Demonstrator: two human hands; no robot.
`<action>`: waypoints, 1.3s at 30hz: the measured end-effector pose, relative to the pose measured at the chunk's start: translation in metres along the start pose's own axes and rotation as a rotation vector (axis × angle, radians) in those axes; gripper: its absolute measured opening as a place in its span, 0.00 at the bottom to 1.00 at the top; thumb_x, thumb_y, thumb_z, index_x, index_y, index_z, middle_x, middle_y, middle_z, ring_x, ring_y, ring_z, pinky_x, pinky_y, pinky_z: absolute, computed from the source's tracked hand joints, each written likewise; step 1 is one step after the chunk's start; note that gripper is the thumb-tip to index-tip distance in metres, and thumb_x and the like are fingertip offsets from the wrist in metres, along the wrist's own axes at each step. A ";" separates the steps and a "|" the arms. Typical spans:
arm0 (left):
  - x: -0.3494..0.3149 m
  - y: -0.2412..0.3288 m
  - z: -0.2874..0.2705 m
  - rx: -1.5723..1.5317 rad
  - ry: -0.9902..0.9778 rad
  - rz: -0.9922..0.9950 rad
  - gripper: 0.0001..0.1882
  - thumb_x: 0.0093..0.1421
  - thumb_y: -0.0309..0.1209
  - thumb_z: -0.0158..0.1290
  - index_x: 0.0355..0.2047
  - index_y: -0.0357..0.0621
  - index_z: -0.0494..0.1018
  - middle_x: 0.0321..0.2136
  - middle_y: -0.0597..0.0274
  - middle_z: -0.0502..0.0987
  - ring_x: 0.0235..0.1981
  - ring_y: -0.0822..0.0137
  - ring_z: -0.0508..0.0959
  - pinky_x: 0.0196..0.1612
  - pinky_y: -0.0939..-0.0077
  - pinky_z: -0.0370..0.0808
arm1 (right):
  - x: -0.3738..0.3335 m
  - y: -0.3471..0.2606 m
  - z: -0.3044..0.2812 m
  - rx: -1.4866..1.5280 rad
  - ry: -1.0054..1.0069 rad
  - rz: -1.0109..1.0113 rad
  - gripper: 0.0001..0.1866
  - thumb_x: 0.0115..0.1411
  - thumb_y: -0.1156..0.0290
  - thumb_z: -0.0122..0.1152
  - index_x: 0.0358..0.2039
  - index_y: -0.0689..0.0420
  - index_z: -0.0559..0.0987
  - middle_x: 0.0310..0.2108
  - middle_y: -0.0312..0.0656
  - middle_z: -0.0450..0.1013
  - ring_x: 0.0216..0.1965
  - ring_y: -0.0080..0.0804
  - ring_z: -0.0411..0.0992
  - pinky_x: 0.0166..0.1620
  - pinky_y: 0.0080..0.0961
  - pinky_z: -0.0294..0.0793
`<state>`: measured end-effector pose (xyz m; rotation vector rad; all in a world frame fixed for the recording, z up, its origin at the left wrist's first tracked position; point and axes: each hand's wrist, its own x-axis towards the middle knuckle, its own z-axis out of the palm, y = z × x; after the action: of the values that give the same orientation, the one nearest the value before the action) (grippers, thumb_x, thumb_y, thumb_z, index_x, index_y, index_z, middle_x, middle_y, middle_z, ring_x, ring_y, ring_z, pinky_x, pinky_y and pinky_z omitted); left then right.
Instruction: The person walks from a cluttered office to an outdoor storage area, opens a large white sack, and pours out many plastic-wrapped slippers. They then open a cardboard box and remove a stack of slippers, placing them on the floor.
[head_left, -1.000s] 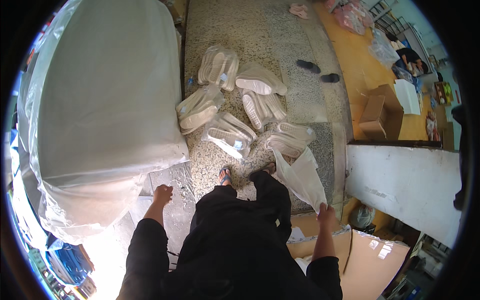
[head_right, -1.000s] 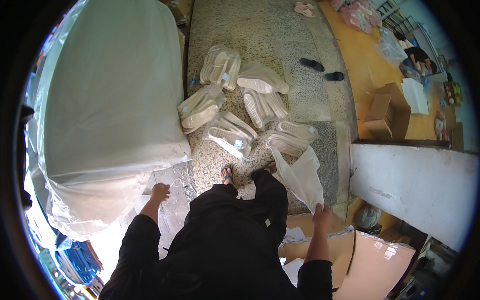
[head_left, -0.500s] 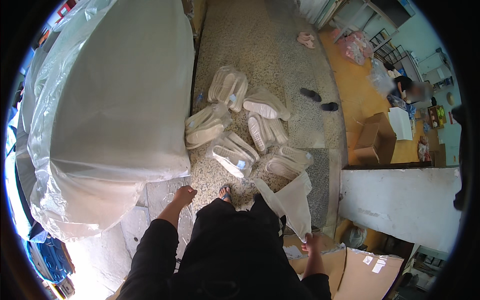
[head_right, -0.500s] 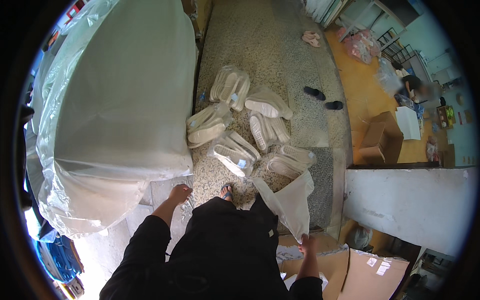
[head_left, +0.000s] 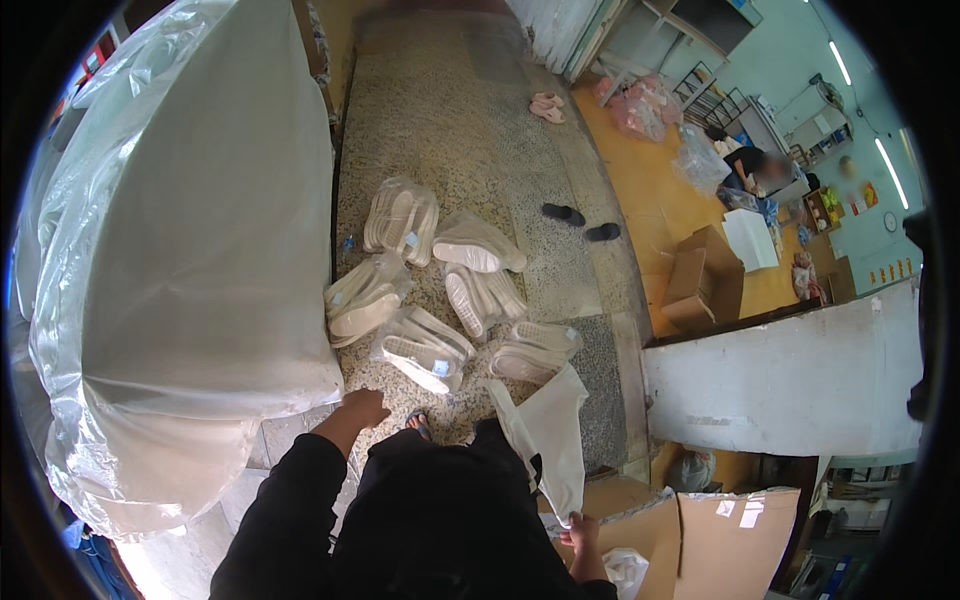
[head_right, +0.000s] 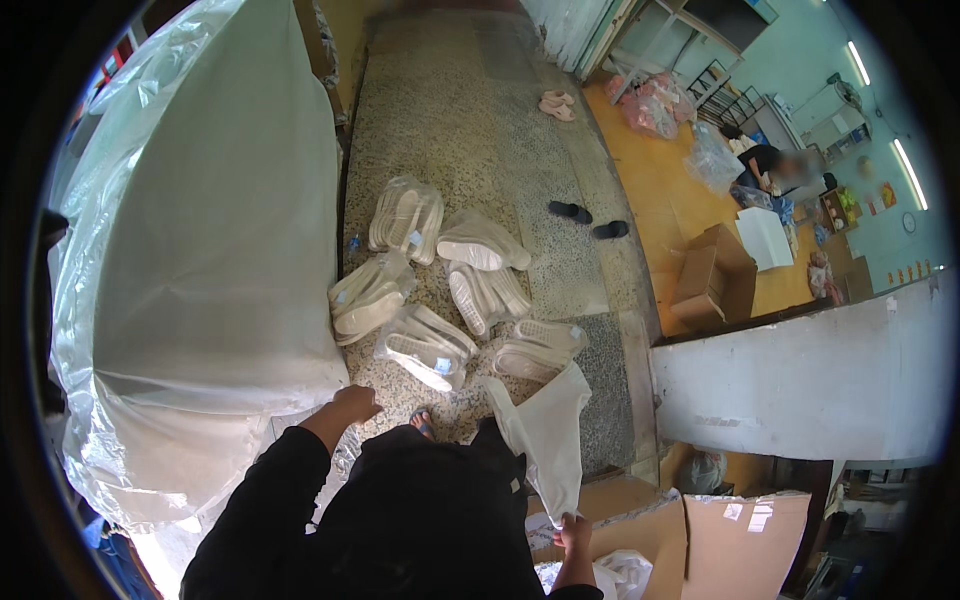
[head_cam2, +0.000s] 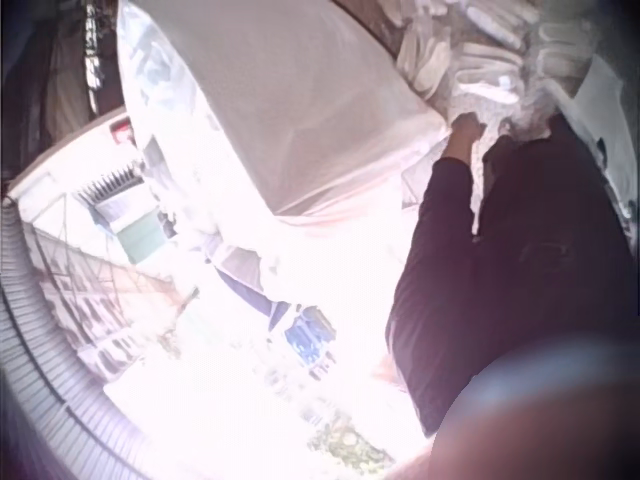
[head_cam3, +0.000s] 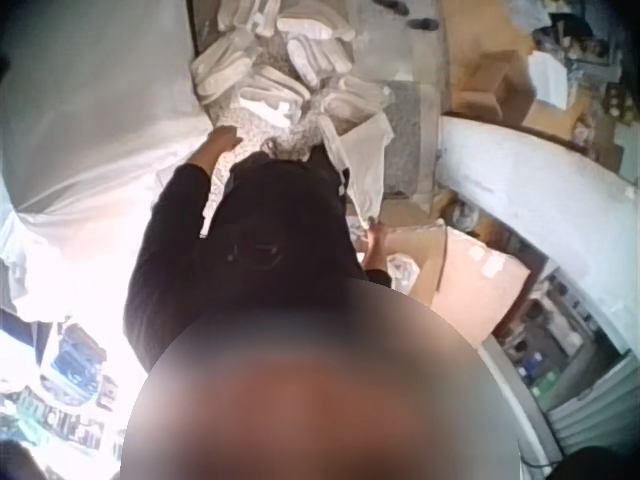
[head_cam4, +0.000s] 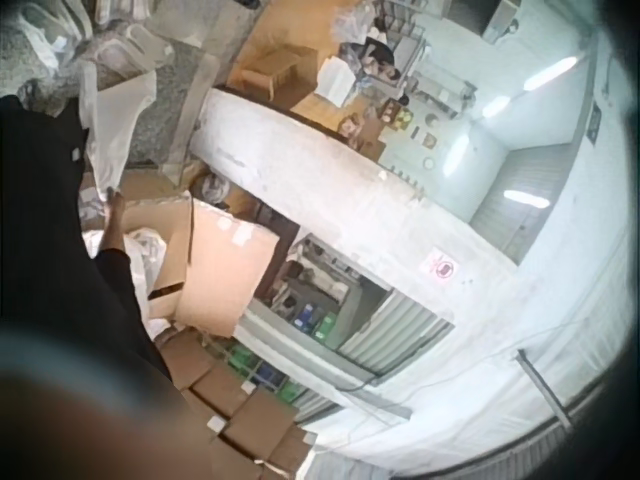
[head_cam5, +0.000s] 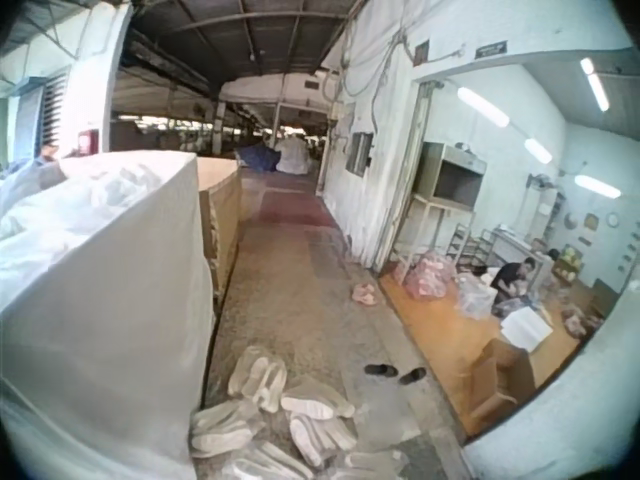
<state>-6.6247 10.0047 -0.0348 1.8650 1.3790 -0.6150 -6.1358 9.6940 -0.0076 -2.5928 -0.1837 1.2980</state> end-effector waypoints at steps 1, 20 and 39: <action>-0.001 -0.002 0.003 -0.011 0.033 -0.073 0.20 0.59 0.47 0.52 0.42 0.45 0.78 0.43 0.47 0.80 0.46 0.50 0.79 0.49 0.54 0.76 | 0.000 0.007 -0.004 -0.021 0.005 0.041 0.20 0.64 0.60 0.55 0.46 0.65 0.75 0.31 0.50 0.76 0.20 0.39 0.77 0.23 0.37 0.81; -0.036 -0.070 0.093 -0.594 0.200 -0.256 0.23 0.59 0.52 0.53 0.38 0.44 0.79 0.39 0.49 0.81 0.45 0.48 0.78 0.49 0.58 0.74 | 0.021 -0.084 0.004 -0.063 -0.045 -0.184 0.17 0.63 0.61 0.54 0.39 0.65 0.74 0.27 0.49 0.75 0.18 0.36 0.76 0.19 0.33 0.78; -0.042 -0.064 0.087 -0.596 0.205 -0.257 0.24 0.59 0.48 0.57 0.48 0.44 0.73 0.37 0.52 0.81 0.41 0.56 0.81 0.46 0.62 0.76 | 0.008 -0.094 0.009 -0.104 -0.021 -0.236 0.18 0.59 0.61 0.54 0.30 0.66 0.76 0.20 0.48 0.74 0.17 0.35 0.76 0.18 0.31 0.77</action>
<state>-6.6946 9.9219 -0.0754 1.3074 1.7220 -0.1015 -6.1390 9.7877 0.0059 -2.5476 -0.5569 1.2607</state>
